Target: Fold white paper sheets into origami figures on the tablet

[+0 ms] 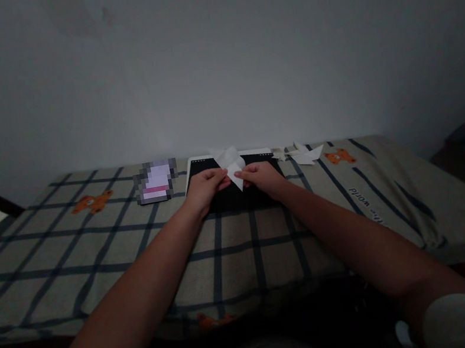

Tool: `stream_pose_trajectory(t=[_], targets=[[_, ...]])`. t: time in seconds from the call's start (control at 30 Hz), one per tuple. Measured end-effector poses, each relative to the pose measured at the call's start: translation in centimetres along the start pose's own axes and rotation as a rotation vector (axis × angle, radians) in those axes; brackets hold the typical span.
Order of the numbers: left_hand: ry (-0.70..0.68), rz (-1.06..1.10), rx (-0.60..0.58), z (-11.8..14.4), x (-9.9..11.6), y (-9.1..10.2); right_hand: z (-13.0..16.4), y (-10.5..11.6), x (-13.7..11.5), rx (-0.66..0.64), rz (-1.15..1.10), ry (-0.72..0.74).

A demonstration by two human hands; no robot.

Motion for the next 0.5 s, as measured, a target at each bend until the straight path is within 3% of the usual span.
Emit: stream_pose_trajectory(t=[0.3,0.5], targets=[[-0.004,-0.024,0.006,0.3,0.5,-0.1,0.1,0.0,-0.2,0.003,0.041,0.015],[-0.107,-0.061,0.090,0.4,1.6,0.9,0.2,-0.1,-0.1,-0.012,0.023,-0.001]])
Point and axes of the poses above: each hand's wrist, its own z-axis away from the middle knuckle, its own y-axis out of the back of the hand, x = y × z, the point moved 8 cm from there along -z, towards the middle knuckle, and after that the axes turned 15 degrees about -x, right-handed, at the moved point
